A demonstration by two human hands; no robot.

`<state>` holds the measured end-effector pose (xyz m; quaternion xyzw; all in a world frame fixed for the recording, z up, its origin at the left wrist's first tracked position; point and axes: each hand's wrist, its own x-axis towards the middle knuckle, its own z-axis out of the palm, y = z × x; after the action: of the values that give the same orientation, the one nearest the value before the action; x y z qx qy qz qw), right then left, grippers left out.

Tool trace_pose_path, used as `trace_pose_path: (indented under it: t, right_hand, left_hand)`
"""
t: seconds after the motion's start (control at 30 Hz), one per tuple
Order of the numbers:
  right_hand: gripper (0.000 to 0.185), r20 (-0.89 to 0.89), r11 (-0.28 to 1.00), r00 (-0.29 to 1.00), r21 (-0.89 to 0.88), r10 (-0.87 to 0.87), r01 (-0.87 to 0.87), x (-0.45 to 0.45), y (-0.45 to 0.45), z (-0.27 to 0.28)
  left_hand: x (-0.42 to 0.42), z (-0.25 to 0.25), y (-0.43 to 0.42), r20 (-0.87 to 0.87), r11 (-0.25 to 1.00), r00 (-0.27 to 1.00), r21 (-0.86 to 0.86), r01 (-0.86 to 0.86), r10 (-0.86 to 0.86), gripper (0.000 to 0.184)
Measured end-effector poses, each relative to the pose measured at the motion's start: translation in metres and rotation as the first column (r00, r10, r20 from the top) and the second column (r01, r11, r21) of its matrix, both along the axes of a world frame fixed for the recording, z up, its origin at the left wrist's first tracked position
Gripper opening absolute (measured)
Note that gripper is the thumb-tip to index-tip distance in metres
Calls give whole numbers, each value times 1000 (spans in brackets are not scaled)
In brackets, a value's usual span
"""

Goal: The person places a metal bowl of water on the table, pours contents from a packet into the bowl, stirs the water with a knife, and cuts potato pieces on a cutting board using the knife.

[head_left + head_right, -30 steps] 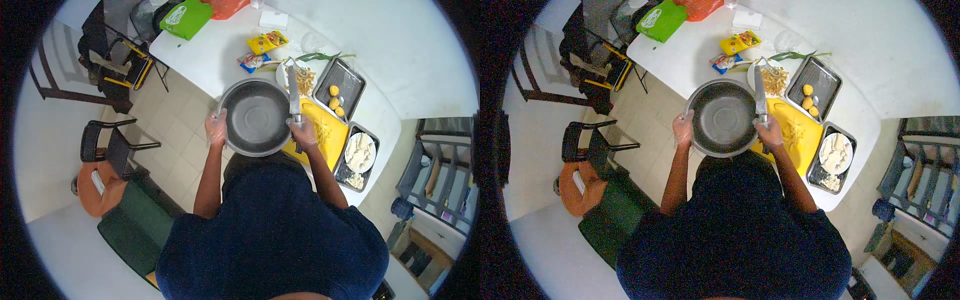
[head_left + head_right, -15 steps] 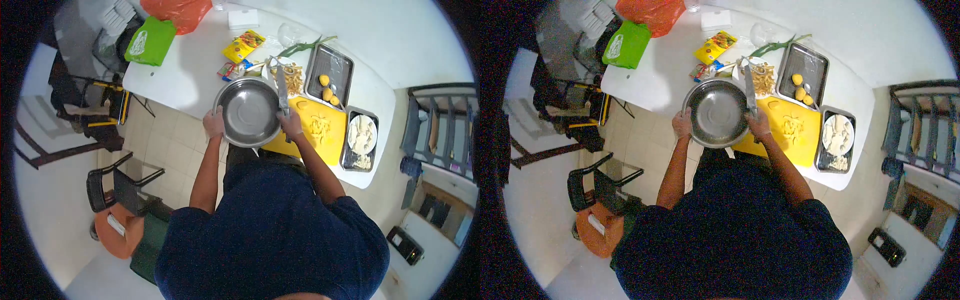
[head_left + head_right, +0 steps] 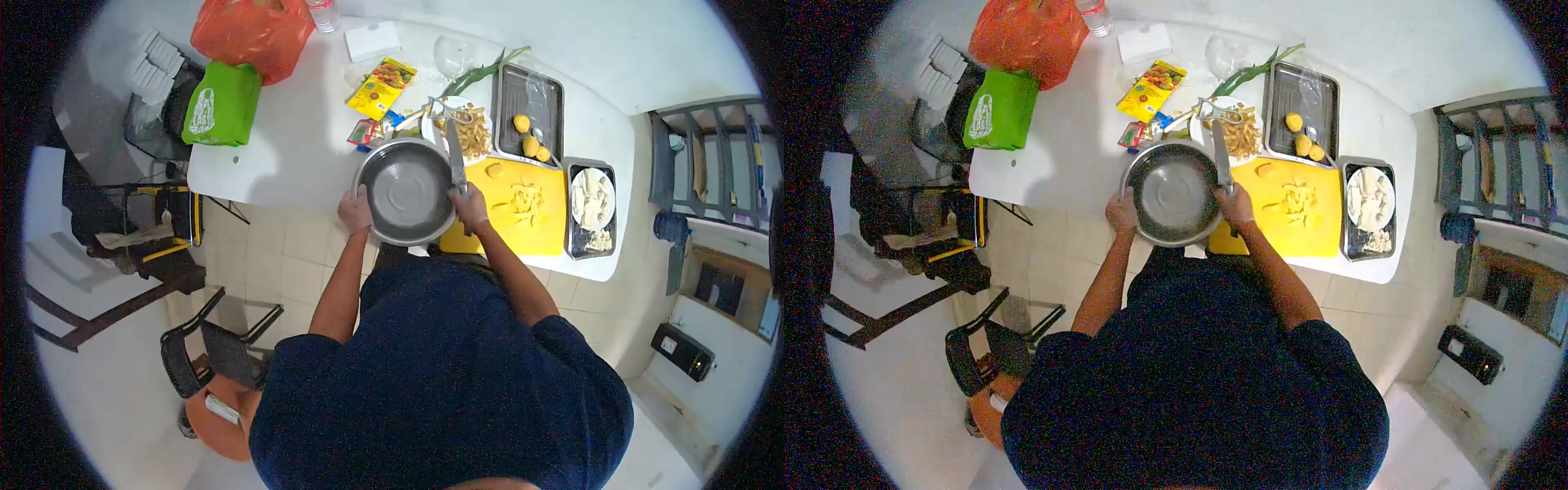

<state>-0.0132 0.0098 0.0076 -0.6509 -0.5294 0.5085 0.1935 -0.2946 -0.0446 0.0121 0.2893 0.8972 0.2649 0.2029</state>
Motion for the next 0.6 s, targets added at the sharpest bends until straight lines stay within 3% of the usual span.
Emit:
trace_pose_path:
  t: [0.13, 0.23, 0.33, 0.43, 0.53, 0.6]
  right_hand:
    - [37, 119, 998, 992, 44, 34, -40, -10, 2, 48]
    - [38, 288, 986, 954, 113, 88, -125, -9, 3, 58]
    - [40, 355, 981, 934, 170, 30, -97, -12, -1, 57]
    - [38, 359, 971, 932, 236, -46, -43, -17, -7, 70]
    - [36, 350, 963, 937, 258, -18, -78, -17, -11, 67]
    - [34, 326, 959, 945, 273, -24, -70, -17, -16, 70]
  left_hand:
    - [-12, -8, -5, 82, 990, 987, -9, 142, -141, 49]
    - [-20, 10, 2, 48, 978, 977, -7, 211, -210, 46]
    - [-32, 57, 29, -452, 778, 750, 171, 605, -484, 36]
    - [-38, 76, 76, -472, 611, 640, 239, 755, -606, 33]
    - [-38, 67, 132, -439, 507, 556, 235, 829, -706, 27]
    - [-36, 49, 162, -419, 474, 442, 31, 880, -793, 25]
